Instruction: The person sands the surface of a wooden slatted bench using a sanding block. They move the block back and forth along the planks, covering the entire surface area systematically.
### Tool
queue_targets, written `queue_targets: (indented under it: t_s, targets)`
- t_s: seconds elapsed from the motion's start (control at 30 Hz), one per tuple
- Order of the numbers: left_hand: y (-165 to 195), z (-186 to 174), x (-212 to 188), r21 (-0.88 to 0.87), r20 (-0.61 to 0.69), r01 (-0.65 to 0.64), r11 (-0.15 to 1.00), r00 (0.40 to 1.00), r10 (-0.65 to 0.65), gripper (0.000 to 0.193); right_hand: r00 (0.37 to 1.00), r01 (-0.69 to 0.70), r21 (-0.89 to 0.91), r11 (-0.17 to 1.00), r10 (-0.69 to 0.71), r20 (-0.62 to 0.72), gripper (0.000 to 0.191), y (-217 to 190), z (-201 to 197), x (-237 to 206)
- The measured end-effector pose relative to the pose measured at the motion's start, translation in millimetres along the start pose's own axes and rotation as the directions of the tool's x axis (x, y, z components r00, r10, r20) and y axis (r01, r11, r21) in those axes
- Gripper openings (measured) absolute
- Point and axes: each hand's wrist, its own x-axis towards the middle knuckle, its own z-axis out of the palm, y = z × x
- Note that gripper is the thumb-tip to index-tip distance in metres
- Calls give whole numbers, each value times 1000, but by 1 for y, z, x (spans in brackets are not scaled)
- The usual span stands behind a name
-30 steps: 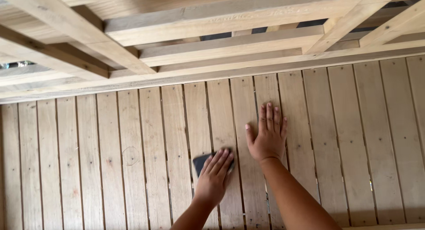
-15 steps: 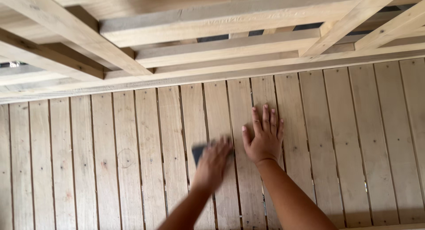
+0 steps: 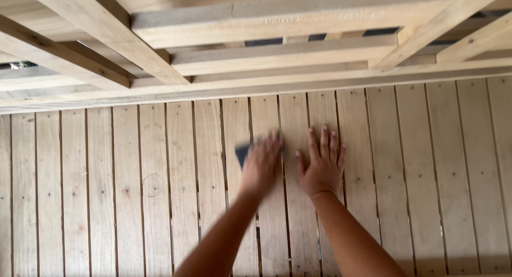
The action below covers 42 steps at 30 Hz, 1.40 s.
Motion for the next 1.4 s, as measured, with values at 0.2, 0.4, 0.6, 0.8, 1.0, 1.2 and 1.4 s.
queue_targets:
  t_s: [0.2, 0.4, 0.6, 0.8, 1.0, 1.2, 1.4]
  targets:
    - [-1, -6, -37, 54, 198, -178, 983, 966, 164, 57, 999, 5, -16, 1000, -5, -32, 70, -1, -1, 2]
    - [-39, 4, 86, -45, -93, 68, 997, 993, -72, 49, 1000, -1, -3, 1000, 1, -18, 70, 1, 1, 0]
    - [6, -3, -39, 72, -50, -124, 990, 991, 128, 57, 999, 15, 16, 1000, -14, -39, 70, -2, -3, 2]
    - [-13, -10, -28, 406, -20, -210, 889, 971, 238, 58, 999, 6, 14, 1000, -6, -37, 69, -2, -1, 0]
    - [-52, -1, 83, -99, -31, 154, 983, 987, -157, 50, 1000, 3, 10, 1000, -3, -22, 70, 0, 0, -2]
    - [2, -7, -95, 275, 236, -282, 919, 947, 220, 71, 1000, -1, 34, 999, 2, -13, 69, -2, -3, -2]
    - [-8, -1, -88, 316, 463, -417, 853, 852, 245, 58, 1000, 4, 33, 999, -4, -10, 70, -1, -2, -1]
